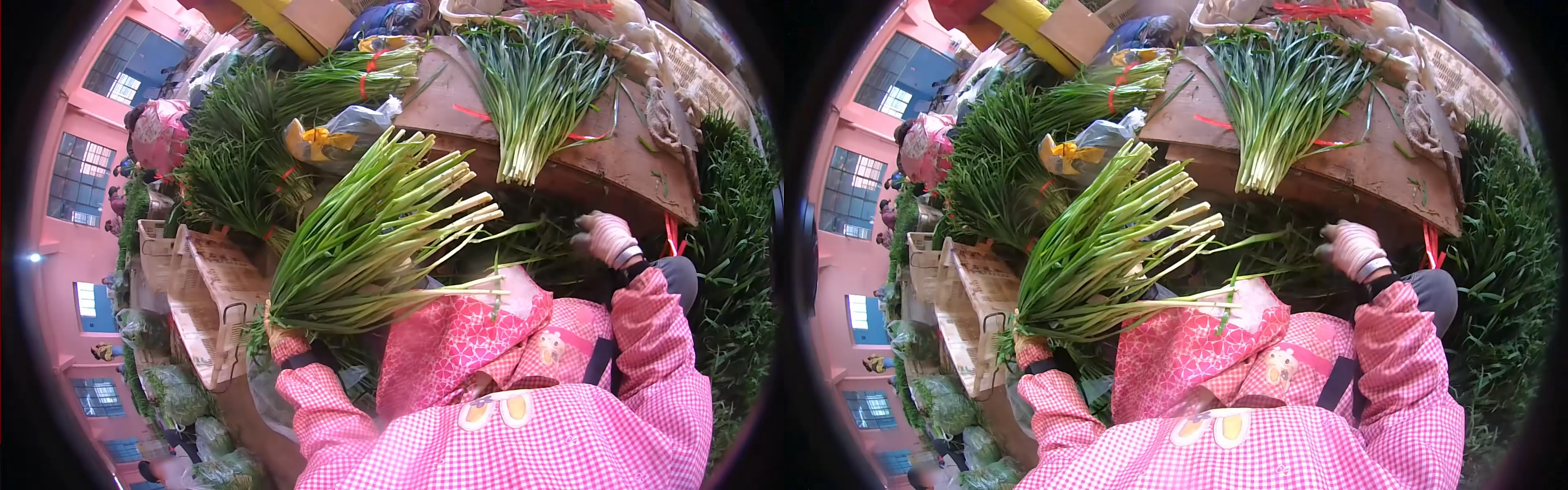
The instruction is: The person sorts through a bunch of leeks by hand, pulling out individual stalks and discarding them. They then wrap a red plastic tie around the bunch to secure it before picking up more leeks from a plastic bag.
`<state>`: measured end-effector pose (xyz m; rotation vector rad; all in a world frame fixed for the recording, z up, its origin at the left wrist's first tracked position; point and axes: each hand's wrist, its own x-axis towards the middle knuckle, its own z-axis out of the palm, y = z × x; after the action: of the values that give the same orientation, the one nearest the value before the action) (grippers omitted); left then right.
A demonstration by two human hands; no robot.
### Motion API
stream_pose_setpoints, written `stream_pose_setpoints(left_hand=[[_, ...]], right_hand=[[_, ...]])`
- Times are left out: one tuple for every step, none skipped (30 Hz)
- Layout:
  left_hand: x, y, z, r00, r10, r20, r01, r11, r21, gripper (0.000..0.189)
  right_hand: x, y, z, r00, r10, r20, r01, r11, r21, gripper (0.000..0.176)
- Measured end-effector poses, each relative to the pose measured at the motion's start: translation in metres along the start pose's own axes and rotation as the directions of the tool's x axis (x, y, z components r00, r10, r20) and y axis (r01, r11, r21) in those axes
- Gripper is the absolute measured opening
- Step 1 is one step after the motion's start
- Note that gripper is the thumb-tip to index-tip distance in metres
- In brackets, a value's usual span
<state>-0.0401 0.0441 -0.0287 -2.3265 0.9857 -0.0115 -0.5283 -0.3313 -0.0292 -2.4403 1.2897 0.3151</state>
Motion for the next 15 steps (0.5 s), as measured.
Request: stream_pose_setpoints(left_hand=[[-0.003,0.002,0.001,1.0,-0.002,-0.01,0.002,1.0,-0.01,0.043],[-0.004,0.003,0.003,1.0,0.009,-0.023,-0.009,1.0,-0.002,0.043],[-0.006,0.003,0.006,0.999,0.02,-0.037,-0.02,1.0,0.007,0.043],[-0.004,-0.001,0.013,0.998,0.046,-0.054,-0.044,0.998,0.036,0.043],[0.001,-0.006,0.023,0.995,0.068,-0.077,-0.063,0.996,0.064,0.042],[0.013,-0.014,0.06,0.984,0.013,-0.18,-0.091,0.897,-0.432,0.043],[0.011,-0.016,0.062,0.981,0.007,-0.195,-0.1,0.875,-0.474,0.043],[0.008,-0.015,0.055,0.98,-0.006,-0.198,-0.093,0.868,-0.487,0.043],[0.004,-0.014,0.046,0.985,-0.009,-0.172,-0.07,0.891,-0.448,0.043],[0.001,-0.013,0.038,0.988,-0.009,-0.152,-0.057,0.903,-0.427,0.043],[-0.003,-0.01,0.03,0.992,-0.006,-0.127,-0.046,0.912,-0.408,0.043],[-0.006,-0.008,0.024,0.994,-0.003,-0.108,-0.04,0.919,-0.393,0.043],[-0.008,-0.007,0.016,0.996,0.004,-0.088,-0.037,0.926,-0.375,0.043],[-0.009,-0.004,0.008,0.997,0.013,-0.072,-0.038,0.933,-0.358,0.043],[-0.008,-0.001,-0.001,0.998,0.028,-0.052,-0.044,0.94,-0.338,0.044]], right_hand=[[-0.001,-0.016,-0.01,0.998,-0.056,-0.035,0.058,0.997,0.058,0.053],[0.003,-0.024,-0.004,0.923,-0.225,-0.312,0.266,0.959,0.097,0.059],[0.005,-0.047,-0.02,0.894,-0.234,-0.383,0.374,0.861,0.345,0.063],[0.008,-0.067,-0.028,0.858,-0.292,-0.423,0.481,0.745,0.462,0.069],[0.009,-0.088,-0.031,0.9,-0.289,-0.325,0.435,0.615,0.658,0.077],[0.015,-0.108,-0.017,0.926,-0.295,-0.234,0.325,0.312,0.893,0.084],[0.027,-0.125,0.002,0.898,-0.395,-0.197,0.244,0.073,0.967,0.082],[0.039,-0.141,0.021,0.858,-0.489,-0.157,0.098,-0.144,0.985,0.081],[0.028,-0.151,0.016,0.872,-0.488,0.022,-0.055,-0.055,0.997,0.071],[0.017,-0.157,0.007,0.858,-0.472,0.205,-0.214,0.035,0.976,0.06],[0.01,-0.156,-0.003,0.867,-0.458,0.198,-0.111,0.209,0.972,0.047],[0.003,-0.15,-0.011,0.877,-0.442,0.187,-0.009,0.375,0.927,0.035],[-0.002,-0.14,-0.021,0.904,-0.403,0.143,-0.014,0.306,0.952,0.022],[0.016,-0.115,0.008,0.886,-0.416,-0.207,0.358,0.328,0.874,0.017],[0.012,-0.099,-0.007,0.954,-0.293,0.065,0.002,0.221,0.975,0.017]])
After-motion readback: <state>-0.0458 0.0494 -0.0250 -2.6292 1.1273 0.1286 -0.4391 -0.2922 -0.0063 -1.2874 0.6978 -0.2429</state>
